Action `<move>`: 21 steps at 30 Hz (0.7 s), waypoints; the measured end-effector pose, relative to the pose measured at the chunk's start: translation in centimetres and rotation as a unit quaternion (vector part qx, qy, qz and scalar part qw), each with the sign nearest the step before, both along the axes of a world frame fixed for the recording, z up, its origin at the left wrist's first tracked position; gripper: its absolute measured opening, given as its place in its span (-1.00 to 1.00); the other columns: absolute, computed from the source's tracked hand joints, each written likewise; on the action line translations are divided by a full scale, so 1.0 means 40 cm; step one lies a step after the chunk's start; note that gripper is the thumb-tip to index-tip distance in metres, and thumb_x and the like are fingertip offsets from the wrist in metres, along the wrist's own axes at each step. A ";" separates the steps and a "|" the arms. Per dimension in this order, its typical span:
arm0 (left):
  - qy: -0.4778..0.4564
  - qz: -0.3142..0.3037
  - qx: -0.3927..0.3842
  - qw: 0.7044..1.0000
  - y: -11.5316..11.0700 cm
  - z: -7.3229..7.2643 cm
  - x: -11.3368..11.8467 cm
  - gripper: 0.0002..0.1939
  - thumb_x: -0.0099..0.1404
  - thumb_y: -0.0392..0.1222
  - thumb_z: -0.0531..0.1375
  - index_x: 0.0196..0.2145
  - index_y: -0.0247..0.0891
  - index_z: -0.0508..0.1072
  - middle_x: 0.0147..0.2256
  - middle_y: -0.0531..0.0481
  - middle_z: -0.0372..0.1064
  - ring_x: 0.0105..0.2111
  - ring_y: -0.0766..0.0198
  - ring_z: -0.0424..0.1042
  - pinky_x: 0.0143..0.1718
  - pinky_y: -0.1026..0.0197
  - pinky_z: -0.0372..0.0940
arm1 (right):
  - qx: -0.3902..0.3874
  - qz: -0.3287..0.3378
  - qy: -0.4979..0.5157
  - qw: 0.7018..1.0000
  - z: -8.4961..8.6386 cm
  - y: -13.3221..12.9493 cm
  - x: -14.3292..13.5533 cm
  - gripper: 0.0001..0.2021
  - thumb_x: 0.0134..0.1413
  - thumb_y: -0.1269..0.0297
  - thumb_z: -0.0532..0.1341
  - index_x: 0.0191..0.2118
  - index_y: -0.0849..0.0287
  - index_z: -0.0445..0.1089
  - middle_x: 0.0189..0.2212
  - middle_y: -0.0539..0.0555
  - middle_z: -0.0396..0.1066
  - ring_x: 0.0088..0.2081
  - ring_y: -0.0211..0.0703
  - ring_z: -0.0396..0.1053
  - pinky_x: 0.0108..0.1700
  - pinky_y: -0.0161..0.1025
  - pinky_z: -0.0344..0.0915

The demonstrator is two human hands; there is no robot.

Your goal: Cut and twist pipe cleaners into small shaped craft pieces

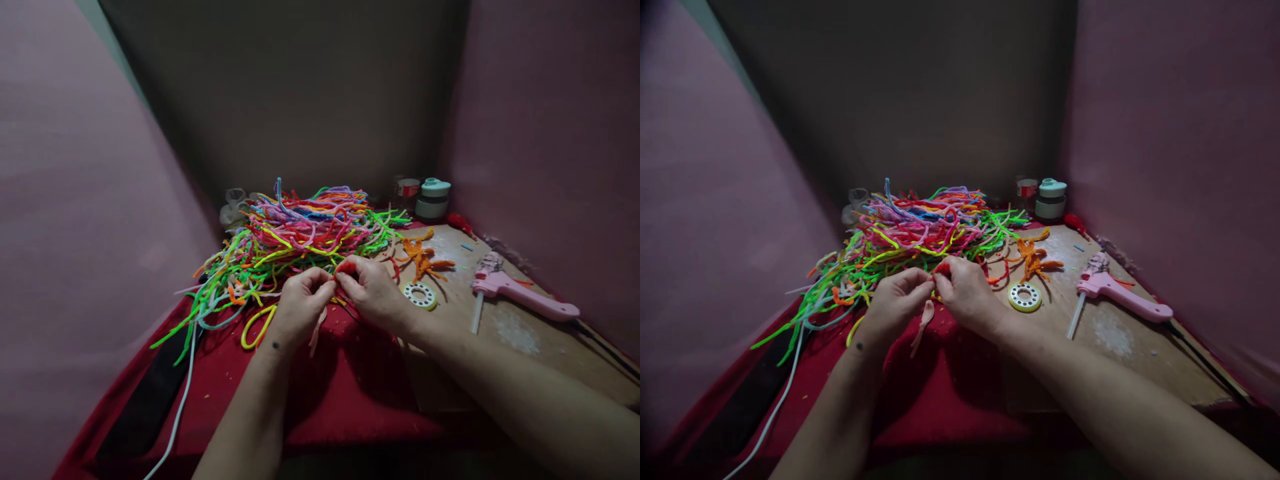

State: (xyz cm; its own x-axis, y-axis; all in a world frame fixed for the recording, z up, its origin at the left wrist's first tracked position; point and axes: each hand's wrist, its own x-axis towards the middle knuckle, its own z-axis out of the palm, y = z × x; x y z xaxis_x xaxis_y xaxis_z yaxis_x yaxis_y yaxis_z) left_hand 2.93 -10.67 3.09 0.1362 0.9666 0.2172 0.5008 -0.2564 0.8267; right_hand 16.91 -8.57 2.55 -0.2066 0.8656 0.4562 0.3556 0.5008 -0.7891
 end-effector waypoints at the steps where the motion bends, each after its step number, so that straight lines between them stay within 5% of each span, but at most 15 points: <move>1: 0.099 0.030 0.087 0.991 -0.001 -0.006 0.007 -0.85 0.17 -0.21 0.08 -0.52 -0.28 0.31 -0.57 0.07 0.22 -0.58 0.40 0.18 -0.53 0.32 0.06 | -0.029 -0.017 0.002 0.999 -0.002 0.001 -0.002 -0.90 -0.08 0.42 0.09 -0.53 0.25 0.31 -0.59 0.00 0.27 -0.50 -0.29 0.19 -0.40 -0.32 0.09; 3: 0.272 0.066 0.230 0.932 -0.005 -0.021 0.020 -0.82 0.21 -0.24 0.03 -0.53 -0.27 0.31 -0.51 0.01 0.25 -0.51 0.35 0.22 -0.49 0.29 0.05 | -0.111 -0.020 0.039 0.993 -0.007 0.005 -0.004 -0.87 -0.13 0.42 0.10 -0.61 0.23 0.25 -0.66 -0.04 0.20 -0.56 -0.31 0.14 -0.48 -0.33 0.05; 6: 0.400 0.084 0.327 0.852 -0.007 -0.039 0.028 -0.77 0.26 -0.27 -0.03 -0.51 -0.25 0.32 -0.51 -0.02 0.24 -0.50 0.31 0.23 -0.49 0.26 0.03 | -0.252 0.056 0.160 0.953 -0.014 0.011 -0.005 -0.79 -0.18 0.39 0.09 -0.71 0.19 0.12 -0.77 -0.10 0.05 -0.68 -0.38 -0.01 -0.61 -0.34 -0.07; 8: 0.385 0.090 0.342 0.852 -0.004 -0.043 0.026 -0.79 0.25 -0.29 -0.02 -0.50 -0.25 0.32 -0.51 -0.01 0.23 -0.49 0.30 0.24 -0.46 0.26 0.07 | -0.301 0.108 0.240 0.916 -0.016 0.015 -0.005 -0.77 -0.20 0.36 0.11 -0.74 0.18 0.08 -0.80 -0.12 0.01 -0.72 -0.41 -0.06 -0.65 -0.35 -0.12; 10: 0.301 0.091 0.322 0.893 0.005 -0.040 0.018 -0.86 0.21 -0.31 0.01 -0.47 -0.25 0.32 -0.47 0.00 0.24 -0.43 0.30 0.27 -0.39 0.27 0.13 | -0.304 0.140 0.289 0.897 -0.015 0.018 -0.004 -0.75 -0.22 0.34 0.15 -0.74 0.18 0.09 -0.81 -0.13 0.01 -0.73 -0.42 -0.06 -0.67 -0.36 -0.12; 13: 0.103 0.099 0.216 0.966 0.021 -0.026 0.000 -0.91 0.10 -0.33 0.09 -0.39 -0.25 0.35 -0.37 0.01 0.29 -0.35 0.30 0.30 -0.32 0.26 0.20 | -0.278 0.159 0.317 0.893 -0.008 0.020 -0.001 -0.79 -0.22 0.32 0.19 -0.69 0.20 0.15 -0.79 -0.13 0.06 -0.72 -0.42 -0.03 -0.66 -0.37 -0.09; 15: -0.064 0.099 0.085 0.989 0.027 -0.015 -0.011 -0.86 0.07 -0.25 0.14 -0.35 -0.27 0.36 -0.42 0.03 0.31 -0.45 0.33 0.32 -0.43 0.27 0.22 | -0.256 0.177 0.324 0.893 -0.002 0.018 0.003 -0.84 -0.19 0.31 0.20 -0.62 0.21 0.21 -0.76 -0.12 0.10 -0.70 -0.41 0.00 -0.65 -0.38 -0.06; 18: -0.279 0.021 -0.130 0.951 0.026 -0.003 -0.020 -0.77 0.08 -0.09 0.18 -0.39 -0.33 0.37 -0.60 0.08 0.27 -0.68 0.43 0.22 -0.65 0.34 0.15 | -0.226 0.216 0.322 0.894 0.007 0.011 0.007 -0.89 -0.14 0.32 0.20 -0.51 0.23 0.27 -0.72 -0.13 0.15 -0.69 -0.42 0.02 -0.62 -0.38 -0.04; 21: -0.342 -0.097 -0.258 0.899 0.018 0.001 -0.024 -0.65 0.13 0.03 0.13 -0.46 -0.38 0.38 -0.63 0.01 0.29 -0.72 0.42 0.23 -0.73 0.36 0.12 | -0.215 0.239 0.297 0.899 0.015 0.002 0.007 -0.91 -0.10 0.33 0.18 -0.46 0.23 0.27 -0.69 -0.09 0.23 -0.66 -0.40 0.12 -0.59 -0.38 0.00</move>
State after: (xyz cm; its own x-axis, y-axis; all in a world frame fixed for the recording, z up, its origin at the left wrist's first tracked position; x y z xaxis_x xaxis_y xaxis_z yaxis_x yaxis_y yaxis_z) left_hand 1.98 -9.95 3.14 0.3182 0.9352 -0.1556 -0.1816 0.2213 0.9582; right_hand 17.18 -8.48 3.15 -0.4326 0.8652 0.2534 -0.3667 0.0879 -0.9262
